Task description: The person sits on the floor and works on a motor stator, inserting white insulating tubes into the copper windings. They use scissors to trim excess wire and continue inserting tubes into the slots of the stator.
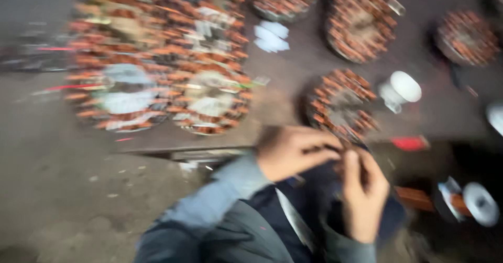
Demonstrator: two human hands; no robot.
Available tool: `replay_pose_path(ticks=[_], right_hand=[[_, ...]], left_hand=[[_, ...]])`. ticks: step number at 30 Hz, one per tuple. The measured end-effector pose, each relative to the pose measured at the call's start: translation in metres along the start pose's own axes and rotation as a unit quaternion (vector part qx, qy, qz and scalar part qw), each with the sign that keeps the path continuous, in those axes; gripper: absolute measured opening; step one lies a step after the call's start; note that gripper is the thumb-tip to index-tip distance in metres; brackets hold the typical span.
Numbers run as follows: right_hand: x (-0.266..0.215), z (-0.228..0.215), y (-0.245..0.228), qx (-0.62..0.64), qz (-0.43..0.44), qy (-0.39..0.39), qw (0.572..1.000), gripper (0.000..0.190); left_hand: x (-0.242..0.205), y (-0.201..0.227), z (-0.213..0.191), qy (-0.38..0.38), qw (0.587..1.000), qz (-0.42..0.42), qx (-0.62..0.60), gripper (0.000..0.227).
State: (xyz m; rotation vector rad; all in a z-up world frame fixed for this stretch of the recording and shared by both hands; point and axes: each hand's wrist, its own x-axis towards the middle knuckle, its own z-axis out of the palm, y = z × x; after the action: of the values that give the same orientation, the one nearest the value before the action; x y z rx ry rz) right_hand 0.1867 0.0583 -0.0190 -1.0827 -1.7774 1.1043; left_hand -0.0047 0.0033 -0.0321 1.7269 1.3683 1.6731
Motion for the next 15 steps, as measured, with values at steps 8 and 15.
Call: replay_pose_path(ticks=[8,15], right_hand=[[0.000,-0.020,-0.047,-0.108,-0.060,0.093,0.988,0.014],[0.025,-0.030,-0.066,-0.192,-0.168,0.057,0.965,0.010]], left_hand=[[0.020,0.024,-0.006,0.049,0.995,-0.082,0.018,0.021],[0.053,0.030,-0.011,0.018,0.996,-0.080,0.039,0.022]])
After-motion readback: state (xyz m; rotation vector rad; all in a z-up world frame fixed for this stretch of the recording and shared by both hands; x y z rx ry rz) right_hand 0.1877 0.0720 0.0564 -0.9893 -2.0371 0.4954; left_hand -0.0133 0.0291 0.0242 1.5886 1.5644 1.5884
